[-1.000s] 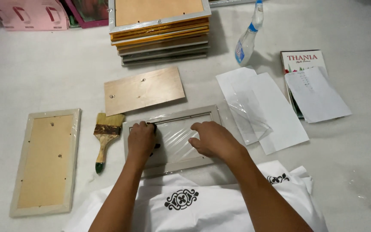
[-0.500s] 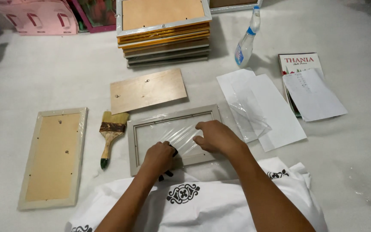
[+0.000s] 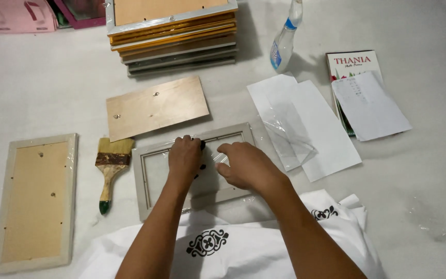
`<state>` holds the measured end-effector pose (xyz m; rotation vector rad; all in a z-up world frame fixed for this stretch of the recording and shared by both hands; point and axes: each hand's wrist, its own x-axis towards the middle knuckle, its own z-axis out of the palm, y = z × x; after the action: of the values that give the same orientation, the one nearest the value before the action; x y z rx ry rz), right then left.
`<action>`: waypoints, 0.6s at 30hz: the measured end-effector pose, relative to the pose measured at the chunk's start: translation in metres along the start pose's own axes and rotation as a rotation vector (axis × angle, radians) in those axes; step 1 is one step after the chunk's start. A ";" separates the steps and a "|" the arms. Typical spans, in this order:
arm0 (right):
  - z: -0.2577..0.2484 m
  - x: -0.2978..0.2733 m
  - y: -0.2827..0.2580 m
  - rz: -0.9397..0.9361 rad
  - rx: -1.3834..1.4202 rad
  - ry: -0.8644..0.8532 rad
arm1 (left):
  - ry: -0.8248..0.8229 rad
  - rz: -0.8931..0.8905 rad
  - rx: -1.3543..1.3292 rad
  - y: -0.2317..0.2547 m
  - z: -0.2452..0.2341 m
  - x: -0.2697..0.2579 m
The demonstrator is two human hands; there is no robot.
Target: Assembling a picture frame by cleaning the glass, inserting the artwork, and securing the back panel.
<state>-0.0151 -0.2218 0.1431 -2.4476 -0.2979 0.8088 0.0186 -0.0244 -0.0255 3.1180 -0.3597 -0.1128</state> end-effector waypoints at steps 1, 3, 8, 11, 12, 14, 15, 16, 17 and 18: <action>-0.002 0.000 0.001 -0.001 0.001 0.001 | 0.001 0.000 0.002 0.006 -0.010 -0.005; -0.003 -0.003 -0.001 -0.003 0.016 0.005 | 0.046 0.022 0.063 0.018 -0.030 -0.020; 0.003 0.004 0.013 -0.019 -0.006 0.037 | 0.028 0.066 0.018 0.020 0.001 -0.040; 0.005 0.000 0.014 0.001 -0.021 0.042 | -0.037 0.109 -0.045 0.027 0.005 -0.061; 0.005 -0.001 0.015 0.017 -0.022 0.047 | -0.084 0.134 -0.076 0.031 0.005 -0.068; 0.007 -0.005 0.015 0.016 -0.022 0.053 | -0.106 0.147 -0.078 0.030 0.021 -0.078; 0.006 -0.006 0.016 0.020 -0.022 0.055 | -0.133 0.161 -0.084 0.030 0.029 -0.082; 0.005 -0.010 0.014 0.018 -0.024 0.057 | -0.130 0.159 -0.083 0.030 0.024 -0.082; 0.003 -0.014 0.013 0.025 -0.014 0.054 | -0.168 0.166 -0.096 0.030 0.020 -0.083; 0.002 -0.018 0.012 0.039 0.000 0.050 | -0.211 0.178 -0.109 0.032 0.017 -0.083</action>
<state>-0.0299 -0.2375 0.1435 -2.4770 -0.2322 0.7623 -0.0702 -0.0362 -0.0361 2.9560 -0.6082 -0.4464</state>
